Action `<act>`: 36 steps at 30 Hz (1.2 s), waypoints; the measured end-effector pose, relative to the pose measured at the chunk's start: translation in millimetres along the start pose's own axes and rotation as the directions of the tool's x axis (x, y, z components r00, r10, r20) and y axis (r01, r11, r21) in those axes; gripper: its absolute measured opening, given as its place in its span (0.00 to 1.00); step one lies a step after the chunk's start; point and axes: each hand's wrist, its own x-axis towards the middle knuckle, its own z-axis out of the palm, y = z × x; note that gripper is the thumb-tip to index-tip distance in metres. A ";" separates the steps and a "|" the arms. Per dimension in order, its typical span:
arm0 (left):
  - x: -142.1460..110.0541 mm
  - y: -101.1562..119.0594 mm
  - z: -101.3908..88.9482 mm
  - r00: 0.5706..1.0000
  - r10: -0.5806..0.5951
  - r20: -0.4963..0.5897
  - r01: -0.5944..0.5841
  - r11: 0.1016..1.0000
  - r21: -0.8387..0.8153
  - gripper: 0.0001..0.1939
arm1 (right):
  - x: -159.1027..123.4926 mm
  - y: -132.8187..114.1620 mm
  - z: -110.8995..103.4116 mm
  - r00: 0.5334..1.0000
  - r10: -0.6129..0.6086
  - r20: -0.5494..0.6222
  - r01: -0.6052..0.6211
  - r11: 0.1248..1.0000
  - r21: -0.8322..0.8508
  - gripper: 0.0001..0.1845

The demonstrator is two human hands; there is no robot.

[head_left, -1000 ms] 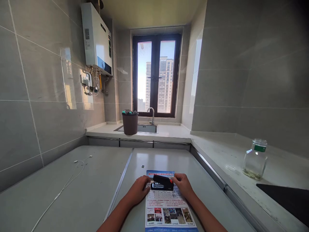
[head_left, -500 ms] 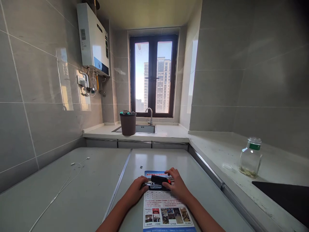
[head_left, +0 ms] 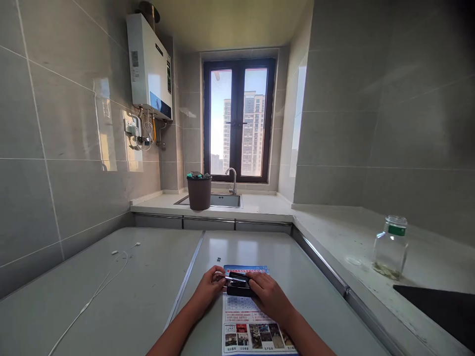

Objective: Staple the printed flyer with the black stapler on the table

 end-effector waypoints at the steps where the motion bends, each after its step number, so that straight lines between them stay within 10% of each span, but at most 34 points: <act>1: -0.4 -1.3 -0.3 0.999 -0.046 -0.005 0.045 0.996 -0.081 0.25 | 1.0 -1.0 -0.6 0.999 -0.044 -0.023 0.043 0.998 -0.045 0.14; 11: -4.7 6.3 -6.6 0.966 -0.252 0.054 0.245 0.837 -0.489 0.14 | 6.9 -7.3 -14.3 0.970 -0.213 -0.116 0.174 0.944 -0.280 0.23; 20: -5.2 8.1 -6.6 0.967 -0.240 0.083 0.246 0.804 -0.541 0.09 | 4.6 -6.9 -7.1 0.968 -0.206 -0.144 0.159 0.945 -0.287 0.23; 24: -2.8 6.8 -10.5 0.955 -0.298 -0.002 0.251 0.809 -0.531 0.12 | 3.2 -2.0 -6.7 0.976 0.122 -0.180 -0.124 0.992 -0.001 0.27; 28: 1.4 2.3 -15.8 0.961 -0.268 -0.070 0.190 0.821 -0.539 0.15 | 1.9 4.4 -8.2 0.817 0.575 -0.029 -0.538 0.781 0.317 0.17; 36: -1.8 6.6 -16.3 0.993 -0.112 -0.047 0.079 0.888 -0.453 0.19 | -6.5 20.9 11.1 0.657 0.711 0.251 -0.721 0.494 0.487 0.21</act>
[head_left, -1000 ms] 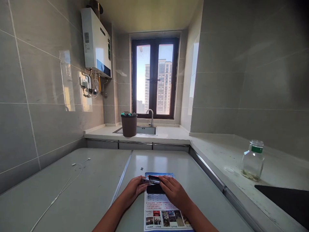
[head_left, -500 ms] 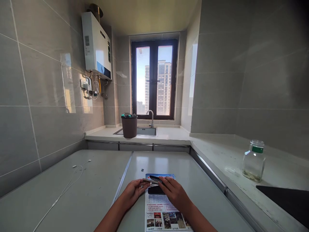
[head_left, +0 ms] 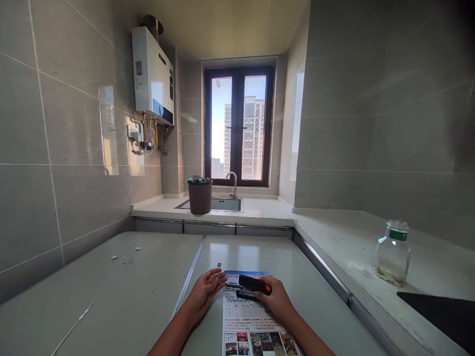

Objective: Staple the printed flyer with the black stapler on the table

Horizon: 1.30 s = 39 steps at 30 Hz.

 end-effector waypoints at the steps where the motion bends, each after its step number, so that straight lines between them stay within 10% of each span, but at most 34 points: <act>1: -0.9 1.3 1.4 0.999 0.023 0.031 -0.024 1.000 0.007 0.21 | 0.7 2.3 0.9 1.000 0.014 0.009 -0.014 1.000 0.000 0.21; 9: -9.6 9.1 14.0 0.982 0.059 0.180 -0.076 0.993 0.089 0.28 | -5.2 -11.7 -12.1 0.989 -0.142 -0.051 0.135 0.983 -0.124 0.17; 15: -28.3 11.8 35.5 0.948 0.017 0.318 -0.068 0.986 0.150 0.28 | -11.5 -60.5 -0.6 0.803 -0.596 0.026 0.587 0.783 -0.206 0.04; 22: -29.8 10.5 38.1 0.906 0.087 0.414 -0.185 0.961 0.204 0.24 | -17.0 -103.7 40.3 0.722 -0.677 0.141 0.689 0.723 -0.058 0.05; 30: -22.1 8.3 34.8 0.954 0.149 0.259 -0.209 0.952 0.223 0.18 | 3.4 -95.9 14.5 0.829 -0.559 -0.012 0.558 0.828 -0.059 0.04; 35: -12.2 10.4 24.1 0.971 0.237 0.006 -0.234 0.954 0.187 0.17 | 59.3 -30.5 -47.1 0.931 -0.200 -0.304 0.154 0.973 -0.171 0.17; 39: -10.5 9.6 20.1 0.976 0.218 -0.008 -0.215 0.968 0.129 0.16 | 91.0 32.9 -73.5 0.960 -0.045 -0.276 -0.094 0.878 -0.470 0.17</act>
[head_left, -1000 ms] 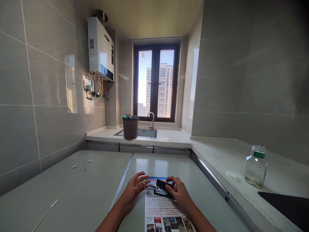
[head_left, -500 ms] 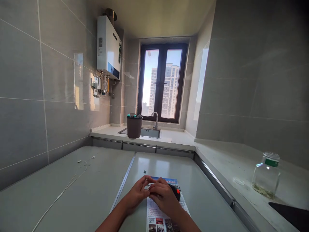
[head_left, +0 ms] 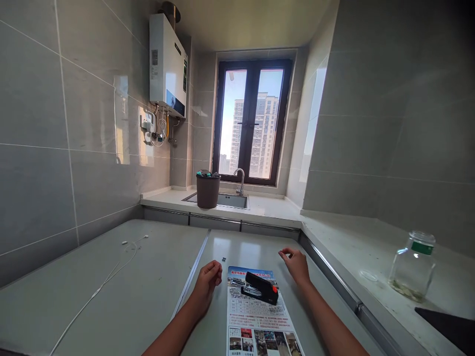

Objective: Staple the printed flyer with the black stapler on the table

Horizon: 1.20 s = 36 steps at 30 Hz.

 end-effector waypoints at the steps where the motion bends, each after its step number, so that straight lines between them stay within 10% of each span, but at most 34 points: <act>1: -0.2 -0.6 -0.1 1.000 -0.005 0.010 0.005 1.000 0.007 0.16 | 3.2 9.9 6.1 0.999 0.013 0.038 -0.010 0.996 -0.086 0.15; 10: -2.8 0.6 3.5 0.999 -0.043 0.014 0.042 0.995 0.092 0.18 | 0.6 29.7 46.2 0.989 0.057 0.139 -0.022 0.970 -0.243 0.11; 23: 0.8 0.1 -0.2 0.995 -0.075 -0.062 0.080 0.994 0.080 0.19 | -48.3 43.2 11.5 0.947 0.232 0.222 -0.145 0.926 -0.349 0.09; 36: 10.5 -11.7 -15.7 0.981 -0.092 -0.169 0.125 0.972 0.198 0.22 | -70.7 27.9 9.1 0.971 0.097 0.219 -0.015 0.937 -0.350 0.14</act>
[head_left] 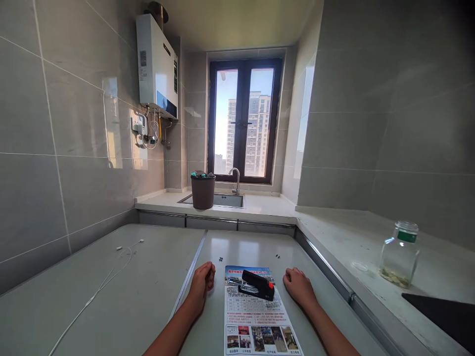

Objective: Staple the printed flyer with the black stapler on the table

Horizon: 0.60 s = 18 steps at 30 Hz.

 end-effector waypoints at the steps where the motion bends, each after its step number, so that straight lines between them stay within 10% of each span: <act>1: 0.8 -1.3 0.3 1.000 0.008 0.009 -0.009 0.998 0.059 0.22 | 0.2 0.7 -0.3 1.000 -0.001 -0.001 0.001 1.000 0.014 0.14; 11: 38.9 -7.4 9.1 0.973 0.201 -0.112 -0.058 0.687 0.725 0.06 | -1.3 -1.4 -2.2 1.000 0.018 -0.018 -0.017 0.998 0.062 0.13; 18: 72.0 -5.8 10.2 0.939 0.160 0.304 -0.344 0.418 0.841 0.24 | -3.2 -2.5 -4.7 0.999 0.015 -0.029 -0.013 0.999 0.052 0.13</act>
